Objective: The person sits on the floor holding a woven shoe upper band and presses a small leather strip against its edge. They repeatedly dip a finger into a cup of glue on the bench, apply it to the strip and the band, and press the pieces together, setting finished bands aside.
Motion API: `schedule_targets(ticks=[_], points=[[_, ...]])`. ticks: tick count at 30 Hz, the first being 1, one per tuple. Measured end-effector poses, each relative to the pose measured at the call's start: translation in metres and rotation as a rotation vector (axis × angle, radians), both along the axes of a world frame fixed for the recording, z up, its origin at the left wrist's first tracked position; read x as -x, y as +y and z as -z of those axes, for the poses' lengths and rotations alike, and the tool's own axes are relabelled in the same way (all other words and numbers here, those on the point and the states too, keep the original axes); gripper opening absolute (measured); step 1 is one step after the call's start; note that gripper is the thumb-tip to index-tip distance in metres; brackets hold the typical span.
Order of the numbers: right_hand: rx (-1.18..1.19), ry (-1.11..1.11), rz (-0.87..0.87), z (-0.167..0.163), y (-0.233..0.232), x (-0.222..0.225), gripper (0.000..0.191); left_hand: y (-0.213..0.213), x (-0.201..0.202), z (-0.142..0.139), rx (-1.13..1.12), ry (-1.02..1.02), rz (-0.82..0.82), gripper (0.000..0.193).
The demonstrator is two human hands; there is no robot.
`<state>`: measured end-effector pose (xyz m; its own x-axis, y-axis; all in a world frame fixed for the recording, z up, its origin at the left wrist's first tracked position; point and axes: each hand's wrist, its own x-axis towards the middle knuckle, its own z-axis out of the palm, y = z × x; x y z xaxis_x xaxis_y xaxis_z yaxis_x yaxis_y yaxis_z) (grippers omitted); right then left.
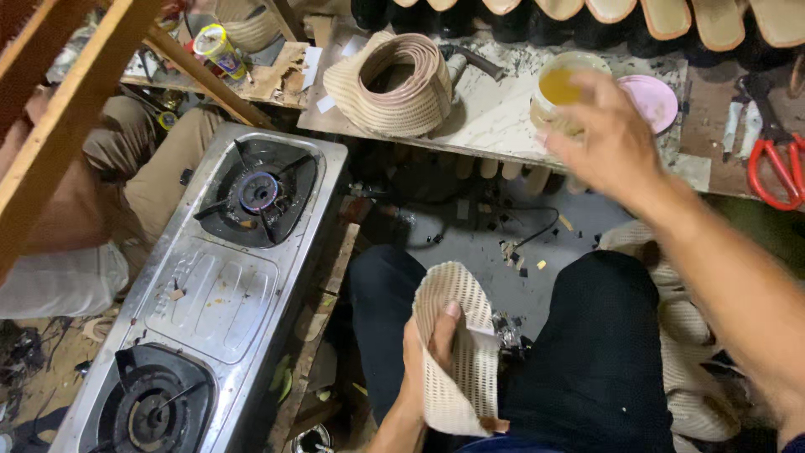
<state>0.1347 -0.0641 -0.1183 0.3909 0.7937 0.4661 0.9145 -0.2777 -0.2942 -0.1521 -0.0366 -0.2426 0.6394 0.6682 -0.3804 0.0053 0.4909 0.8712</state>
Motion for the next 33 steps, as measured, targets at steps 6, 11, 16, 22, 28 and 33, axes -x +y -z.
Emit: schedule_targets(ticks=[6, 11, 16, 22, 28, 33], points=[[0.283, -0.072, 0.102, -0.035, 0.026, -0.022, 0.068, -0.002, -0.006, -0.003, 0.222, -0.109, -0.109, 0.025], [0.054, -0.067, 0.096, -0.011, 0.018, -0.03, 0.044, 0.011, -0.001, 0.0, 0.392, -0.178, -0.151, 0.028], [-0.14, 0.21, -0.166, 0.038, -0.032, 0.023, 0.017, 0.008, -0.01, 0.01, 0.533, -0.277, -0.138, 0.032], [-0.252, 0.342, -0.495, 0.099, -0.084, 0.094, 0.047, 0.001, -0.019, 0.012, 0.591, -0.441, 0.031, 0.036], [-0.232, 0.519, -0.466, 0.13, -0.097, 0.075, 0.05, -0.013, -0.02, 0.007, 0.663, -0.412, 0.259, 0.041], [-0.239, 0.735, -0.603, 0.13, -0.11, 0.074, 0.046, -0.012, -0.015, 0.01, 0.659, -0.481, 0.307, 0.038]])
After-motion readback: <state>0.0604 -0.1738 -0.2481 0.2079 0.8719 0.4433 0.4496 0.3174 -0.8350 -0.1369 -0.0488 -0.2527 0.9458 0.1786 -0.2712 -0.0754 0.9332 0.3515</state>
